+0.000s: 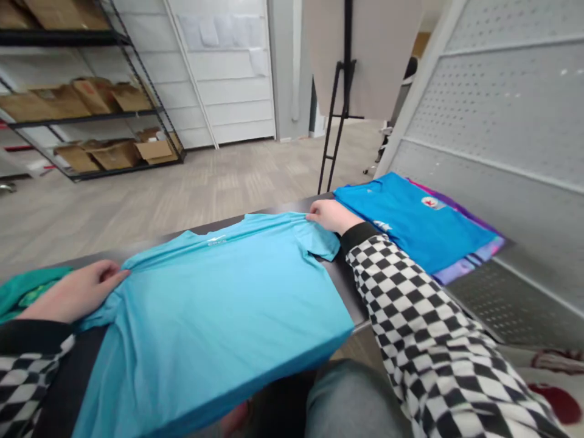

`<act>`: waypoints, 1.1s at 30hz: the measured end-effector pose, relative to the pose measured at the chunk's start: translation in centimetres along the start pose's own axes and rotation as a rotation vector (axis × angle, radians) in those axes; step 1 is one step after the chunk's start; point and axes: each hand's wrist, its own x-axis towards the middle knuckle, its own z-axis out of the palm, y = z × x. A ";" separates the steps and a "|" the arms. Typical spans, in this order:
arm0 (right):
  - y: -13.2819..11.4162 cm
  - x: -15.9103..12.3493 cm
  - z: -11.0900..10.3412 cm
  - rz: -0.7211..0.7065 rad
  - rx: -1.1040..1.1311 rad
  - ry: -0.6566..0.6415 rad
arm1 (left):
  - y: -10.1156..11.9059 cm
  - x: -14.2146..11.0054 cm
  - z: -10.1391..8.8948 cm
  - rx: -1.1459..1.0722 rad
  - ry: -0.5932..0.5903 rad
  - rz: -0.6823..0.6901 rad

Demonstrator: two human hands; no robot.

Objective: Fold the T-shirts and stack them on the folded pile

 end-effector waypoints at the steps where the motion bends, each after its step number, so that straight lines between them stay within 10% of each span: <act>1: 0.1 0.0 -0.3 0.029 0.010 0.025 | 0.2 -0.1 -0.1 0.019 -0.029 -0.001; 6: 1.4 -0.7 -2.6 0.167 -0.047 -0.051 | 0.6 0.4 0.1 0.103 -0.041 -0.060; 12: 1.3 -1.2 -3.0 0.012 -0.057 -0.184 | 3.6 1.1 0.4 0.190 0.089 -0.132; 16: 1.2 -0.7 -2.6 -0.057 -0.018 -0.126 | 11.5 0.4 -1.7 0.156 0.183 0.083; 20: 1.8 -0.1 -2.6 -0.073 0.036 -0.130 | 24.5 0.6 -3.2 -0.104 0.022 0.351; 26: 3.2 -0.4 -3.4 0.034 -0.038 -0.100 | 39.0 5.8 3.9 -0.070 -0.049 0.706; 33: 4.9 0.5 -3.4 0.077 -0.131 0.022 | 39.8 9.4 11.1 0.044 -0.043 0.651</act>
